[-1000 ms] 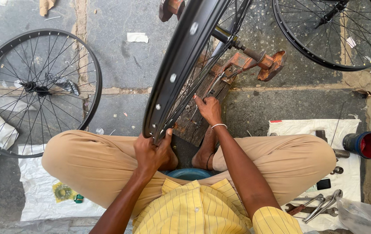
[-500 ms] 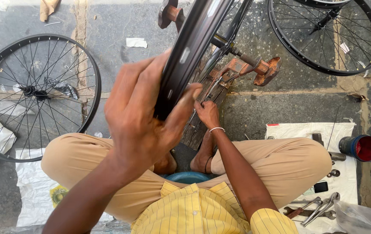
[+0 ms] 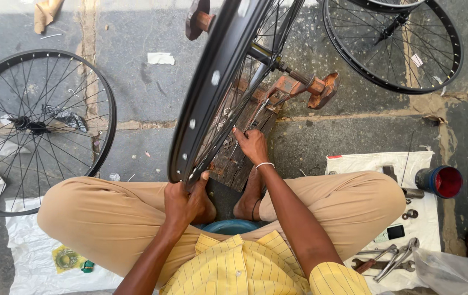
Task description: The person inserts spokes into a bicycle rim by hand and uses a small tool to tighten the spoke nipples while the wheel is mounted on a wooden truing stand.
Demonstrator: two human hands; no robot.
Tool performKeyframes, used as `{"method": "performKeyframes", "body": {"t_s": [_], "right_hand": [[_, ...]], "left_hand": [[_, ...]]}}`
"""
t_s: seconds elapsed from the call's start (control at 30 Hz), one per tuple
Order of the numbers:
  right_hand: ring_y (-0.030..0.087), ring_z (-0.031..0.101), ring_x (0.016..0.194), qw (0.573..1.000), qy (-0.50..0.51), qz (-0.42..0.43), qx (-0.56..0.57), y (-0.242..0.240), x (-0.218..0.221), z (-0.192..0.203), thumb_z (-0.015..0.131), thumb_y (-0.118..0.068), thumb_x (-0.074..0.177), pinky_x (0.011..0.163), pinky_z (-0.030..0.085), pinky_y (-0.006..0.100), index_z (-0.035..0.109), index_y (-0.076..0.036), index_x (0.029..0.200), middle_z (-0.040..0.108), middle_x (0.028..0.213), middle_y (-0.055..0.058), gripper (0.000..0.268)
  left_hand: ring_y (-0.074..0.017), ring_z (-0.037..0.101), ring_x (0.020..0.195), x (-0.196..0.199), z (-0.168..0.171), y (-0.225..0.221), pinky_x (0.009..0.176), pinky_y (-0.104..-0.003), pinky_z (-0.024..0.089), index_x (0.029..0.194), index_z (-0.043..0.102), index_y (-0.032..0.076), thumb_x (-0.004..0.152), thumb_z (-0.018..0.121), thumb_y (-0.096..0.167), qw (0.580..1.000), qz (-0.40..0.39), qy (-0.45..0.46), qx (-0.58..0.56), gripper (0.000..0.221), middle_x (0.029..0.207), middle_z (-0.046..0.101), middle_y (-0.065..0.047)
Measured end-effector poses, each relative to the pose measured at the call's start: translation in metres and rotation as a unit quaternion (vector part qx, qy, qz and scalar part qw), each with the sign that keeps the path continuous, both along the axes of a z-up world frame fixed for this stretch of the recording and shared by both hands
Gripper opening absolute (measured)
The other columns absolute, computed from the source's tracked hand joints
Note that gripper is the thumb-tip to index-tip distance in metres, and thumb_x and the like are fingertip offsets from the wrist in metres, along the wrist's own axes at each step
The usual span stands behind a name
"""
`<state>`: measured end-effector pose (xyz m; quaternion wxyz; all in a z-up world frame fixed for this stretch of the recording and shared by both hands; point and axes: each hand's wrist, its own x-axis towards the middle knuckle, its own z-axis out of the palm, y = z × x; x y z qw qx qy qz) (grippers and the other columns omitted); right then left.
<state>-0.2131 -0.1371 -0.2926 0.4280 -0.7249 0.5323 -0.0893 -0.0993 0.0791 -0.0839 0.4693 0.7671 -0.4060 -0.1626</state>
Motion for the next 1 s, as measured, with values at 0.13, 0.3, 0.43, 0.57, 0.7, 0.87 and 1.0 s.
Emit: {"method": "performKeyframes", "body": {"t_s": [0.13,0.3,0.43,0.57,0.7,0.87,1.0], "right_hand": [[0.027,0.049,0.047,0.998,0.063,0.020,0.018,0.005,0.004,0.020,0.066,-0.059,0.093,0.051,0.041,0.045,0.053,0.001,0.053,0.050,0.053,0.017,0.073],[0.035,0.062,0.089,0.973,0.053,0.127,-0.186,0.040,-0.010,0.108,0.068,-0.028,0.092,0.074,0.053,0.047,0.069,0.000,0.101,0.062,0.103,0.022,0.030],[0.035,0.063,0.115,0.941,-0.217,0.209,-0.150,0.074,-0.022,0.212,0.074,-0.017,0.094,0.096,0.052,0.044,0.065,0.000,0.110,0.062,0.122,0.019,0.025],[0.036,0.060,0.122,0.849,-0.293,0.304,-0.317,0.068,-0.004,0.281,0.078,-0.009,0.086,0.106,0.049,0.047,0.065,-0.004,0.117,0.063,0.124,0.014,0.035],[0.036,0.060,0.125,0.816,-0.366,0.306,-0.327,0.042,0.013,0.334,0.077,-0.003,0.080,0.111,0.045,0.049,0.063,-0.009,0.125,0.063,0.129,0.013,0.047],[0.028,0.067,0.122,0.839,-0.405,0.341,-0.123,-0.001,0.018,0.378,0.067,0.005,0.079,0.104,0.054,0.040,0.059,-0.005,0.141,0.064,0.133,0.011,0.062],[0.027,0.067,0.124,0.821,-0.430,0.356,-0.123,-0.016,0.021,0.386,0.070,0.007,0.086,0.106,0.057,0.039,0.061,-0.004,0.136,0.064,0.138,0.015,0.052]], "left_hand": [[-0.0257,0.068,0.076,0.002,0.008,-0.001,0.066,-0.037,0.051,0.103,0.075,0.002,0.096,0.075,0.023,0.998,0.002,-0.031,0.050,0.022,0.086,0.071,-0.014],[-0.0180,0.061,0.083,0.005,0.058,0.025,0.072,-0.031,0.052,0.127,0.067,0.003,0.096,0.074,0.024,0.990,0.011,0.065,-0.121,0.038,0.109,0.062,-0.010],[-0.0208,0.063,0.105,0.014,0.079,0.025,0.088,-0.034,0.052,0.147,0.052,0.003,0.092,0.078,0.020,0.989,-0.038,0.022,-0.143,0.063,0.120,0.065,-0.011],[-0.0234,0.062,0.113,0.017,0.091,0.006,0.094,-0.036,0.053,0.151,0.044,0.003,0.086,0.083,0.014,0.991,-0.071,-0.027,-0.114,0.077,0.128,0.061,-0.017],[-0.0262,0.063,0.120,0.027,0.120,-0.023,0.102,-0.037,0.054,0.154,0.041,0.004,0.086,0.084,0.013,0.974,-0.090,-0.053,-0.199,0.081,0.132,0.061,-0.016],[-0.0200,0.067,0.104,0.028,0.164,-0.060,0.094,-0.033,0.055,0.142,0.052,0.002,0.084,0.086,0.016,0.966,-0.087,-0.043,-0.238,0.068,0.116,0.065,-0.010],[-0.0174,0.066,0.099,0.025,0.178,-0.078,0.090,-0.032,0.056,0.127,0.063,0.002,0.085,0.083,0.014,0.971,-0.080,0.016,-0.226,0.047,0.113,0.066,-0.010]]}}
